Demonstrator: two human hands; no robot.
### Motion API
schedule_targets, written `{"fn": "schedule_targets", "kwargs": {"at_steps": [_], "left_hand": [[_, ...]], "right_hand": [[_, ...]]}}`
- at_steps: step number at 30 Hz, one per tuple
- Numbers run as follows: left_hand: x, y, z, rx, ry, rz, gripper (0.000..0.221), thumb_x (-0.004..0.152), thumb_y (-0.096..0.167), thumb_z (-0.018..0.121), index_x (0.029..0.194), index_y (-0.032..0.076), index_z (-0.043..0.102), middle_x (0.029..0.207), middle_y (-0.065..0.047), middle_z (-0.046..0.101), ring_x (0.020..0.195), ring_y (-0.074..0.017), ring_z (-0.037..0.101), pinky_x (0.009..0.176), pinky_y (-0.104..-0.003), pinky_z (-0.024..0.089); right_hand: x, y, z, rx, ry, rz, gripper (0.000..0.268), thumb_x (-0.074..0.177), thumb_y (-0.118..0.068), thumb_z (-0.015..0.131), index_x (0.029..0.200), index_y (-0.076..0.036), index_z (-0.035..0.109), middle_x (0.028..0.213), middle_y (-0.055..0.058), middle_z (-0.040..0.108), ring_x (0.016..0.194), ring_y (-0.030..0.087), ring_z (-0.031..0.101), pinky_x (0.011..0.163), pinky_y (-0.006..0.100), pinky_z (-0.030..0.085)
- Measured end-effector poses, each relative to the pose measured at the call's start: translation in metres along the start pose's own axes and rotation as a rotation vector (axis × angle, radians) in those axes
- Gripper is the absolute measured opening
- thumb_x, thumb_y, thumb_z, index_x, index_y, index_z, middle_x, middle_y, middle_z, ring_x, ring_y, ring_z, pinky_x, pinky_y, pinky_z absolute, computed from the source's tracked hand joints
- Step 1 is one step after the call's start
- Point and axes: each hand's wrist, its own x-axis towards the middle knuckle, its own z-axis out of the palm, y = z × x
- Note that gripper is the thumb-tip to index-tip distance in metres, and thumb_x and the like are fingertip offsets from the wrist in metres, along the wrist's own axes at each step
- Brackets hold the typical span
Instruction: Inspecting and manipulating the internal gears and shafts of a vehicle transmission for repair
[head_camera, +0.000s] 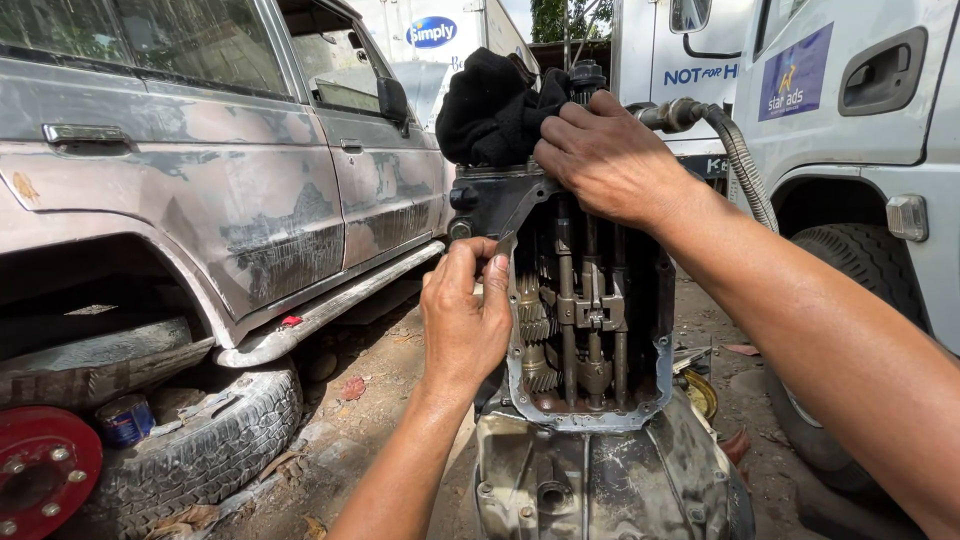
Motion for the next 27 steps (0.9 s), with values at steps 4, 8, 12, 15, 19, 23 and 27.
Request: {"fn": "schedule_targets", "kwargs": {"at_steps": [4,8,12,15,19,23,27], "left_hand": [[0.003,0.02,-0.023,-0.16,0.188,-0.014,0.005,0.103,0.008,0.058,0.104,0.006,0.062,0.087,-0.013,0.07,0.08,-0.0262,0.068,0.078,-0.042,0.052],[0.011,0.033,-0.057,-0.097,0.282,0.03,0.005,0.106,0.009,0.057,0.107,0.005,0.057,0.093,-0.014,0.064,0.083,-0.025,0.063,0.08,-0.041,0.05],[0.019,0.032,-0.063,0.045,0.088,0.067,0.006,0.104,0.008,0.056,0.105,0.003,0.053,0.086,-0.005,0.058,0.071,-0.014,0.054,0.065,-0.029,0.046],[0.022,0.027,-0.053,0.098,-0.008,0.108,0.004,0.099,0.003,0.06,0.1,0.0,0.058,0.085,-0.007,0.06,0.069,-0.016,0.054,0.062,-0.032,0.046],[0.032,0.004,-0.018,0.144,-0.077,0.188,0.006,0.092,-0.003,0.067,0.093,0.001,0.063,0.074,-0.006,0.063,0.051,-0.0111,0.049,0.04,-0.026,0.038],[0.046,-0.006,0.035,0.225,-0.09,0.323,0.008,0.087,-0.006,0.068,0.088,0.001,0.063,0.069,-0.007,0.063,0.048,-0.013,0.052,0.04,-0.027,0.043],[0.061,-0.003,0.07,0.305,-0.024,0.261,0.01,0.085,-0.004,0.069,0.082,0.001,0.061,0.06,-0.01,0.064,0.041,-0.0161,0.056,0.034,-0.032,0.048]], "right_hand": [[0.01,-0.079,-0.023,0.253,0.023,0.034,0.02,0.104,-0.021,0.041,0.099,-0.014,0.058,0.088,0.005,0.053,0.088,0.025,0.059,0.084,0.042,0.046],[0.013,-0.19,-0.133,0.84,-0.334,-0.126,0.023,0.108,-0.029,0.044,0.098,-0.016,0.061,0.081,0.0,0.056,0.081,0.022,0.059,0.083,0.043,0.044],[-0.02,-0.219,-0.146,1.155,-0.315,-0.25,0.019,0.103,-0.034,0.061,0.097,-0.016,0.059,0.086,0.002,0.058,0.084,0.021,0.056,0.09,0.045,0.037],[-0.035,-0.172,-0.116,0.998,-0.487,-0.062,0.031,0.102,-0.048,0.056,0.102,-0.018,0.059,0.089,0.002,0.061,0.085,0.019,0.059,0.09,0.045,0.04],[-0.054,-0.104,-0.129,0.869,-0.304,0.445,0.019,0.092,-0.029,0.07,0.085,-0.012,0.064,0.08,-0.002,0.062,0.074,0.018,0.057,0.077,0.034,0.045],[-0.099,-0.102,-0.207,0.979,-0.087,0.681,0.006,0.083,-0.009,0.073,0.085,-0.004,0.069,0.076,0.002,0.069,0.071,0.015,0.058,0.073,0.03,0.046],[-0.266,-0.147,-0.211,1.025,0.254,1.013,0.022,0.088,-0.024,0.063,0.108,-0.017,0.059,0.088,-0.005,0.065,0.079,0.004,0.063,0.073,0.019,0.059]]}}
